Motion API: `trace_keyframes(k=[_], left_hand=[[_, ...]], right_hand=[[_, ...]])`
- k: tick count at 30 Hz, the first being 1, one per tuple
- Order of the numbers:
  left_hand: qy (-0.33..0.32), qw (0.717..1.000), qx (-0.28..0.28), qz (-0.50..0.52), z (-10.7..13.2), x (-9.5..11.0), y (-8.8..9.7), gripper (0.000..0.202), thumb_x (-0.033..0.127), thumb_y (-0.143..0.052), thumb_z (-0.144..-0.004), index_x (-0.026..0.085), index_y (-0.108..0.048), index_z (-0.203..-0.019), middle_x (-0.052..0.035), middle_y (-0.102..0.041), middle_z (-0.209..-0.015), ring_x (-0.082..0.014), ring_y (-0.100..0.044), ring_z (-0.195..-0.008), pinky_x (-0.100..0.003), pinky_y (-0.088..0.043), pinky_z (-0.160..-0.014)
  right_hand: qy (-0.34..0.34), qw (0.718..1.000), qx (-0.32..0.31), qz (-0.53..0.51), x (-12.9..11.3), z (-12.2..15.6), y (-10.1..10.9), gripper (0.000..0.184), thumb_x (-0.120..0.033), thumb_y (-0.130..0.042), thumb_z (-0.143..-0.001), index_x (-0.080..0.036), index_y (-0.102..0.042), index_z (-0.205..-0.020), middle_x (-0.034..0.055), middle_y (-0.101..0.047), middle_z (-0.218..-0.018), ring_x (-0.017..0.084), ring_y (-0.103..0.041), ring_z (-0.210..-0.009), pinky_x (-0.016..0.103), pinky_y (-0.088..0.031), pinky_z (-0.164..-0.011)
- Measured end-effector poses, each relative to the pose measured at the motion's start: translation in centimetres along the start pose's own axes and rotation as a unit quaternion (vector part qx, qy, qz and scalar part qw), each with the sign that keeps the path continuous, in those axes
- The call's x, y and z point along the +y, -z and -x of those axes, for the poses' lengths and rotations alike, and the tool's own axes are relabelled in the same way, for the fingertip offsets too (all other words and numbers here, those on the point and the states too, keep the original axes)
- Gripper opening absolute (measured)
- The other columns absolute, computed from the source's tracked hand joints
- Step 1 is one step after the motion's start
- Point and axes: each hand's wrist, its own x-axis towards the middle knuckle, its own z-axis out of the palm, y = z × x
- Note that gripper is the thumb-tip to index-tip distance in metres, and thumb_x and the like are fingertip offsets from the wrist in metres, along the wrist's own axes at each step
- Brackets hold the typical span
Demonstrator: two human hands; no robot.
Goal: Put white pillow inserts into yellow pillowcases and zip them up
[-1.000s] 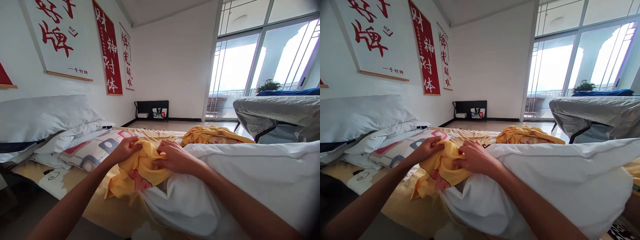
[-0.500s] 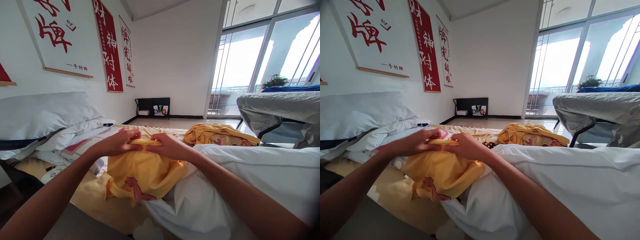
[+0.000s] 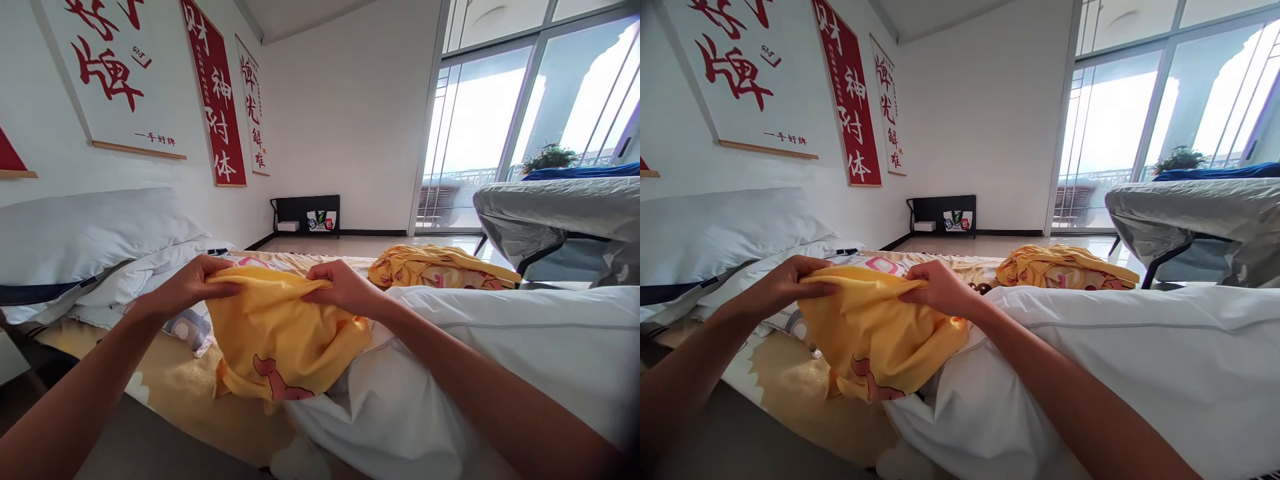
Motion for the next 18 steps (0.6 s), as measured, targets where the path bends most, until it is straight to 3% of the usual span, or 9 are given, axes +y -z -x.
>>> trace_keyframes(k=[4,6,8,10,12,15,18], left_hand=[[-0.033,0.99,0.038,0.132,1.2,-0.6,-1.1,0.027,0.044,-0.073,-0.067,0.021,-0.065,-0.078,-0.004,-0.061,-0.08,-0.017,-0.058,-0.072,-0.025,-0.047,-0.06],[-0.034,0.975,0.053,0.214,1.2,-1.3,-1.3,0.04,0.058,-0.066,-0.068,0.021,-0.065,-0.083,-0.006,-0.062,-0.08,-0.0184,-0.059,-0.069,-0.027,-0.047,-0.056],[-0.004,0.968,0.068,0.241,0.8,-2.2,-1.6,0.043,0.061,-0.059,-0.072,0.022,-0.065,-0.089,-0.006,-0.062,-0.077,-0.0173,-0.057,-0.062,-0.028,-0.045,-0.051],[-0.01,0.982,0.076,0.172,0.3,-3.1,-2.1,0.036,0.052,-0.065,-0.071,0.022,-0.064,-0.091,-0.0046,-0.062,-0.077,-0.0178,-0.058,-0.065,-0.029,-0.047,-0.055],[-0.057,0.992,0.074,0.084,-0.3,-3.5,-3.1,0.034,0.045,-0.07,-0.065,0.022,-0.064,-0.09,-0.004,-0.063,-0.082,-0.0212,-0.06,-0.078,-0.032,-0.05,-0.067],[-0.102,0.994,0.037,0.014,-1.0,-2.7,-5.2,0.024,0.04,-0.066,-0.071,0.02,-0.064,-0.084,-0.0029,-0.063,-0.088,-0.0209,-0.057,-0.09,-0.033,-0.047,-0.083],[-0.109,0.994,0.007,0.011,-1.6,-1.4,-7.0,0.019,0.035,-0.062,-0.079,0.016,-0.062,-0.079,-0.0021,-0.061,-0.083,-0.015,-0.054,-0.08,-0.027,-0.045,-0.077]], right_hand=[[0.005,0.998,0.057,0.0,0.4,-0.1,-0.3,0.029,-0.031,-0.072,-0.062,-0.016,-0.048,-0.057,-0.0062,-0.04,-0.06,0.007,-0.038,-0.06,0.019,-0.03,-0.054],[0.003,0.998,0.059,-0.013,0.6,-0.1,-0.2,0.031,-0.033,-0.074,-0.061,-0.015,-0.049,-0.056,-0.0059,-0.041,-0.06,0.007,-0.038,-0.061,0.019,-0.03,-0.054],[0.006,0.998,0.062,-0.026,0.8,0.0,-0.1,0.031,-0.036,-0.074,-0.061,-0.015,-0.052,-0.057,-0.0053,-0.043,-0.061,0.008,-0.039,-0.061,0.02,-0.032,-0.054],[0.01,0.997,0.072,-0.035,0.8,0.0,-0.1,0.03,-0.038,-0.075,-0.061,-0.015,-0.056,-0.06,-0.0043,-0.046,-0.063,0.009,-0.042,-0.062,0.021,-0.034,-0.056],[0.014,0.996,0.079,-0.04,0.7,0.1,-0.3,0.029,-0.04,-0.075,-0.061,-0.014,-0.061,-0.062,-0.0032,-0.05,-0.065,0.01,-0.045,-0.064,0.021,-0.036,-0.057],[0.017,0.995,0.084,-0.043,0.4,0.1,-0.7,0.028,-0.041,-0.075,-0.062,-0.015,-0.066,-0.066,-0.0017,-0.056,-0.067,0.012,-0.049,-0.066,0.022,-0.038,-0.059],[0.015,0.995,0.096,-0.036,0.3,0.2,-0.8,0.027,-0.042,-0.072,-0.065,-0.015,-0.069,-0.069,-0.0006,-0.059,-0.069,0.013,-0.051,-0.068,0.023,-0.04,-0.06]])
